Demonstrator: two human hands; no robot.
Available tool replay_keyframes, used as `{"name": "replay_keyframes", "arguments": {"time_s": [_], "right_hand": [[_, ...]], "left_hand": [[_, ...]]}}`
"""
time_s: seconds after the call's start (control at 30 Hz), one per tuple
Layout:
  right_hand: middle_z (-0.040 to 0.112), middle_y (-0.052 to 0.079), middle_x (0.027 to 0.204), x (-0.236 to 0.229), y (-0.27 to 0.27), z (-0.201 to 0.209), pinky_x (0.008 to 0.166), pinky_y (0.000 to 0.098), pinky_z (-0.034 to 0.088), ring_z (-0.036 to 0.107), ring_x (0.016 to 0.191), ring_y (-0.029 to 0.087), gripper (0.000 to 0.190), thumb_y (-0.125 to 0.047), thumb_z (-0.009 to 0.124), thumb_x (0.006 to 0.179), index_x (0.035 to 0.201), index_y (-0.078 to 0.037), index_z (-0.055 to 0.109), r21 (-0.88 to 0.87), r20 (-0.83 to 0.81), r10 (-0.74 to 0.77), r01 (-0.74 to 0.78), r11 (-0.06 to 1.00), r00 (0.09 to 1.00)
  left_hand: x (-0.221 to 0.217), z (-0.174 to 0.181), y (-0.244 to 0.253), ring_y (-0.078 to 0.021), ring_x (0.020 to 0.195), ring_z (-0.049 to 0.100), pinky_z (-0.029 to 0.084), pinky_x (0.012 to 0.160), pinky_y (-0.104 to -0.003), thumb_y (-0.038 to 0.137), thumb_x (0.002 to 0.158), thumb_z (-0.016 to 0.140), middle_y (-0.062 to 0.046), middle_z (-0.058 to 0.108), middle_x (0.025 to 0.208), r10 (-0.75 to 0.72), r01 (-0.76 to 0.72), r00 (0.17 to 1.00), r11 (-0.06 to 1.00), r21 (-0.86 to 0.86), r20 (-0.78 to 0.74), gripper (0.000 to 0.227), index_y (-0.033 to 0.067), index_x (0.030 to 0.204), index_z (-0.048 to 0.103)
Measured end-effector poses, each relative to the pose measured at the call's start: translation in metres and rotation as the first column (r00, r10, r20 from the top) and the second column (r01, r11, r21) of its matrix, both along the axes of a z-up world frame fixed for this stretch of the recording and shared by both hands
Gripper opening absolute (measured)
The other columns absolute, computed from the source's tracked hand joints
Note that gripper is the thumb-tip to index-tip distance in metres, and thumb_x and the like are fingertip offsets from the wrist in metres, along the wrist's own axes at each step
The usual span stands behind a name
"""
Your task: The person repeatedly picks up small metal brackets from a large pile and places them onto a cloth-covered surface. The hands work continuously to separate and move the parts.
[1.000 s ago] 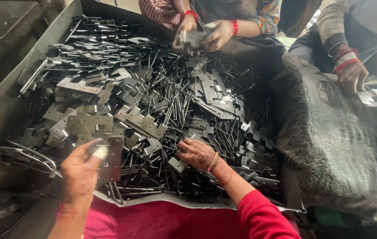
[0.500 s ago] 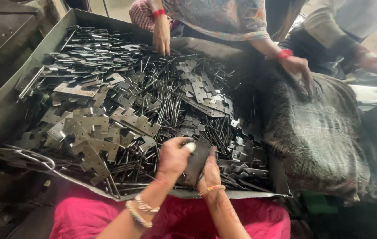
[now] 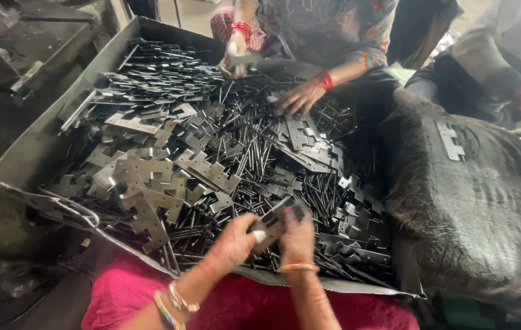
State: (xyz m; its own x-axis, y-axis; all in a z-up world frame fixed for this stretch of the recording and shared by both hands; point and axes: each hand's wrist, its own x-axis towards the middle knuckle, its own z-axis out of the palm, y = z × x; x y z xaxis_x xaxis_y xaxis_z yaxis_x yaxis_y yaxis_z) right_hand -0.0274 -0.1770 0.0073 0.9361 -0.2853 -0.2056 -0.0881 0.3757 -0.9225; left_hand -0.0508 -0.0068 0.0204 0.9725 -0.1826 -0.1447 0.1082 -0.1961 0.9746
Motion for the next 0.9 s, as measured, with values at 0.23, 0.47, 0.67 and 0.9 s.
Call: {"name": "replay_keyframes", "arguments": {"time_s": [0.23, 0.47, 0.67, 0.9], "right_hand": [[0.079, 0.013, 0.087, 0.021, -0.117, 0.04, 0.068, 0.041, 0.054, 0.071, 0.075, 0.02, 0.031, -0.01, 0.071, 0.077, 0.104, 0.002, 0.079, -0.551, -0.422, 0.577, -0.703, 0.449, 0.699], [0.074, 0.011, 0.083, 0.041, -0.308, 0.082, 0.073, 0.0312, 0.054, 0.068, 0.075, 0.018, 0.012, -0.009, 0.068, 0.088, 0.091, -0.002, 0.077, -0.866, 0.423, -0.026, 0.413, 0.284, 0.906], [0.052, 0.029, 0.138, 0.067, -0.384, 0.081, 0.105, 0.0575, 0.039, 0.046, 0.131, 0.043, 0.081, -0.062, 0.076, 0.086, 0.131, 0.003, 0.06, -0.897, -0.068, -0.739, -0.366, -0.249, 0.67], [0.075, 0.009, 0.099, 0.008, -0.135, 0.059, 0.083, 0.0379, 0.059, 0.072, 0.087, 0.023, 0.031, -0.023, 0.047, 0.103, 0.108, -0.016, 0.077, -0.921, -0.362, 0.273, -0.388, 0.045, 0.891]], "left_hand": [[0.087, 0.037, -0.02, -0.0291, 0.089, 0.071, 0.057, 0.076, -0.042, 0.012, 0.079, 0.062, -0.015, 0.077, 0.102, -0.488, 0.521, 0.854, 0.812, 0.265, -0.181, 0.037, 0.0115, 0.115, 0.072], [0.116, 0.009, -0.002, -0.0235, 0.1, 0.069, 0.058, 0.076, -0.035, 0.019, 0.077, 0.068, -0.008, 0.07, 0.1, -0.277, -0.45, 0.85, 0.062, 0.891, 0.448, 0.019, 0.0095, 0.093, 0.072], [0.068, 0.054, 0.021, -0.0289, 0.096, 0.069, 0.057, 0.081, -0.037, 0.008, 0.093, 0.065, -0.012, 0.071, 0.101, -0.148, -0.609, 0.739, 0.269, 0.746, 0.657, 0.013, 0.0066, 0.102, 0.073], [0.009, 0.058, -0.004, -0.015, 0.086, 0.071, 0.06, 0.077, -0.028, -0.003, 0.086, 0.069, -0.009, 0.075, 0.102, 0.523, -0.409, 0.852, 0.688, -0.6, 0.019, 0.026, 0.0007, 0.111, 0.074]]}}
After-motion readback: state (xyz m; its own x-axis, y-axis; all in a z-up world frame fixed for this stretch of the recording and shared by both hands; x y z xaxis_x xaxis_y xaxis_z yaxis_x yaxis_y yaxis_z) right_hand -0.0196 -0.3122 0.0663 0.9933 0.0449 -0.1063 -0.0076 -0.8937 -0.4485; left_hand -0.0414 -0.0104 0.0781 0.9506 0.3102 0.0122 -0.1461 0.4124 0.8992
